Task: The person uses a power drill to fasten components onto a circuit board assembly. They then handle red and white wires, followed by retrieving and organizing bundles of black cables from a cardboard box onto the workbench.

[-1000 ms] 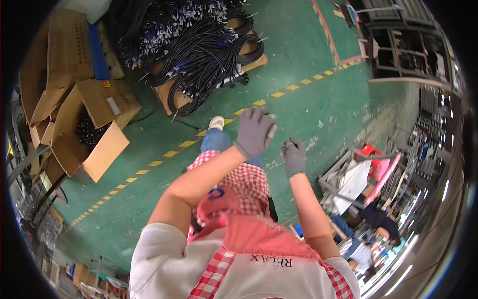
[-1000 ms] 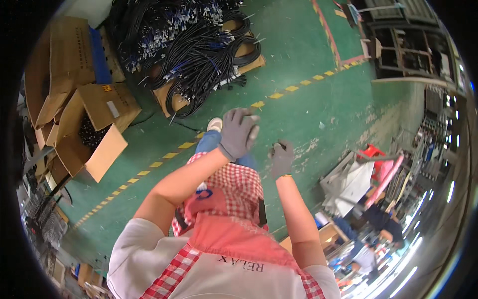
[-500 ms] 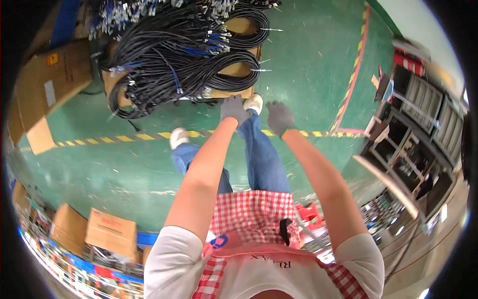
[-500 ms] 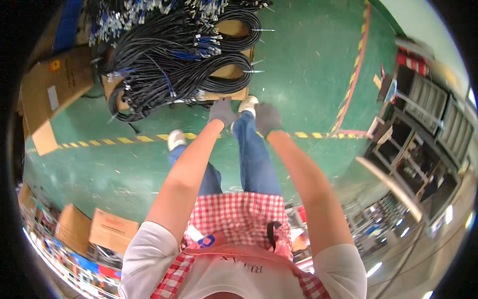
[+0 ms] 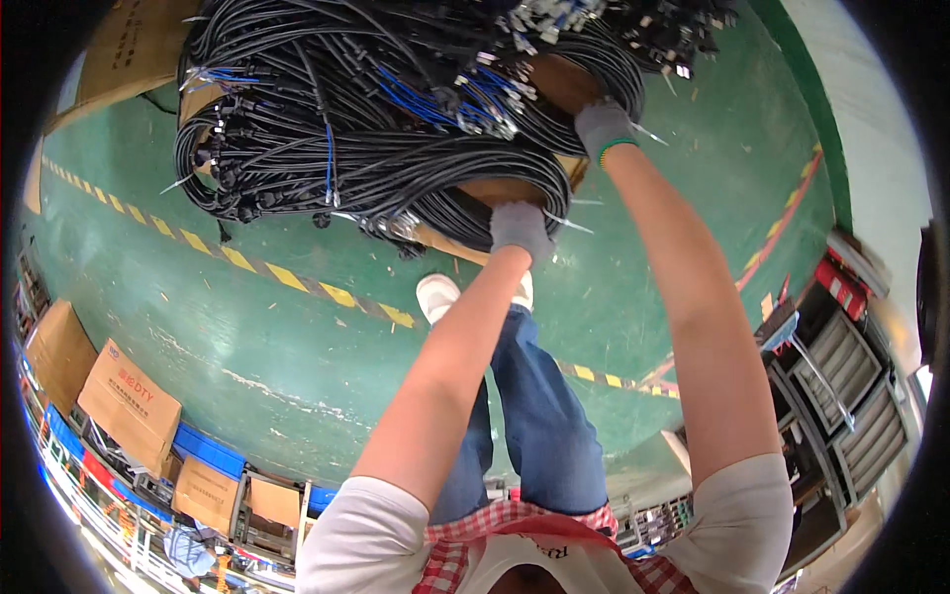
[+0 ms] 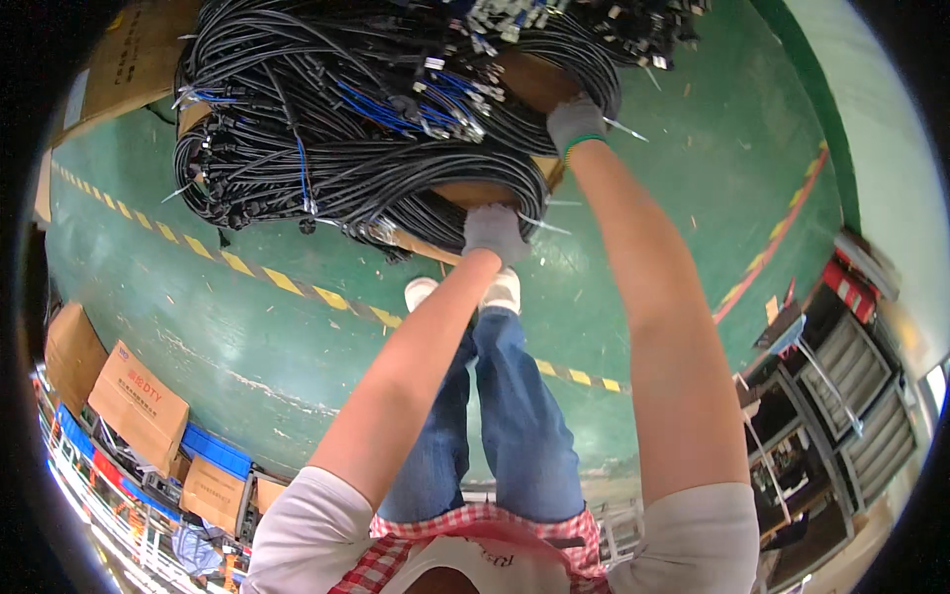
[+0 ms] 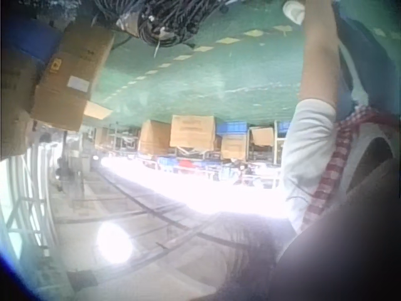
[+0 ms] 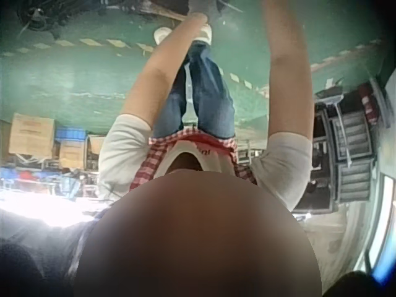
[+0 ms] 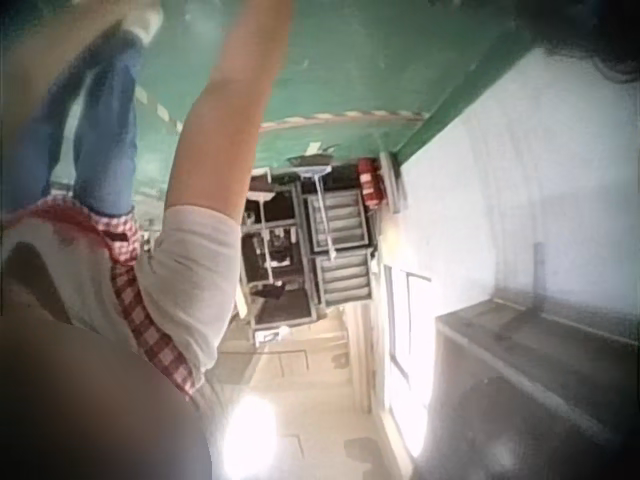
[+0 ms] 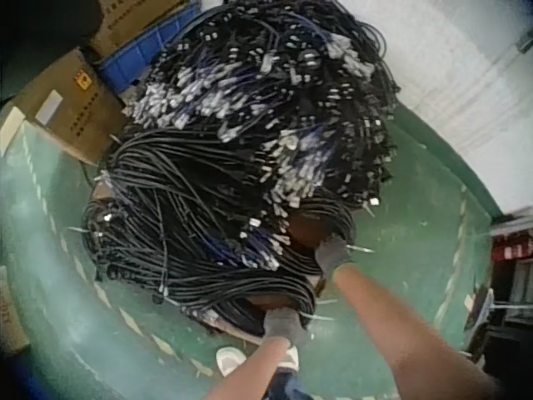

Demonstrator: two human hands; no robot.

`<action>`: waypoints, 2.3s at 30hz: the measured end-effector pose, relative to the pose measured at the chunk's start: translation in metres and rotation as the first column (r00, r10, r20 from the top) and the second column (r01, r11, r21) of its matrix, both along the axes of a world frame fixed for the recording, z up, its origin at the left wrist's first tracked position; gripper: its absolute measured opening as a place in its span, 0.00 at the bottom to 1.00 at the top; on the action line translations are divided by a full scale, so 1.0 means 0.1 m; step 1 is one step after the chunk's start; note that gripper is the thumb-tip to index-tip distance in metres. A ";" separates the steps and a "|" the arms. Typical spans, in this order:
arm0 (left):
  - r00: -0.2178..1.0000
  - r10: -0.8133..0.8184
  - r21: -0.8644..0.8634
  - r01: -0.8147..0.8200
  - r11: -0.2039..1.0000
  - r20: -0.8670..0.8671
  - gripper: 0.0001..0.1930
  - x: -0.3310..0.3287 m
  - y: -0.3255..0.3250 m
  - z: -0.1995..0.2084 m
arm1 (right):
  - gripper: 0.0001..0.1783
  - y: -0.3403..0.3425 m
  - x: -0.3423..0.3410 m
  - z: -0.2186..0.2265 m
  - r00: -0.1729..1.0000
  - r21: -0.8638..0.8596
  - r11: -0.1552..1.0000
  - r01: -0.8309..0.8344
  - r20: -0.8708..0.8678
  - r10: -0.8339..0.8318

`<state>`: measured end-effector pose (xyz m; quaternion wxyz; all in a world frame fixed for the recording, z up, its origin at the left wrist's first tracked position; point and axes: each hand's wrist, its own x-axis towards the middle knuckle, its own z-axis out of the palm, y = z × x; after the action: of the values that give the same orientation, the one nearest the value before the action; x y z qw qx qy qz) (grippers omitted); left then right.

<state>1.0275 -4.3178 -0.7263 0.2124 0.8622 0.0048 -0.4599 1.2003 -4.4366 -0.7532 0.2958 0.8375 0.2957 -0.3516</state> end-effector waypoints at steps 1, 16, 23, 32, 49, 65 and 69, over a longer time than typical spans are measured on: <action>0.999 -0.009 -0.023 0.008 1.000 -0.047 0.25 0.08 0.01 -0.04 | 0.29 0.02 0.09 -0.01 0.997 -0.015 0.997 0.077 -0.022 -0.078; 0.991 -0.056 -0.034 0.052 0.998 -0.120 0.31 -1.13 0.71 1.00 | 0.22 0.41 -0.45 1.02 0.986 0.004 0.999 -0.044 -0.159 0.044; 0.989 -0.055 0.028 0.059 0.998 -0.137 0.29 -1.35 1.32 2.50 | 0.29 0.79 -0.73 1.81 0.993 0.058 0.997 0.055 -0.108 -0.049; 0.954 0.298 -0.101 -0.293 0.951 0.029 0.30 -1.77 1.74 4.41 | 0.29 0.89 -1.74 1.47 0.854 0.530 0.676 0.513 -0.233 -0.465; -0.071 0.585 -0.260 -0.848 -0.462 -0.808 0.29 -3.85 2.26 5.53 | 0.17 2.67 -2.75 2.37 0.636 0.494 0.400 0.772 -0.597 -0.489; -0.517 0.008 0.193 -0.333 -0.923 -0.856 0.39 -3.82 4.34 2.90 | 0.23 6.16 -2.29 -0.87 -0.156 -0.124 -0.343 0.931 -0.985 -0.069; -0.540 0.176 0.116 -0.462 -0.879 -0.823 0.33 -3.64 4.43 2.97 | 0.17 5.79 -2.27 0.71 0.139 0.144 -0.151 0.978 -0.989 -0.040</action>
<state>0.6635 -3.8744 -0.4290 0.8166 -0.0131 0.5753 -0.0438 0.9737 -3.8574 -0.6821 -0.6254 0.5906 0.0448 -0.5080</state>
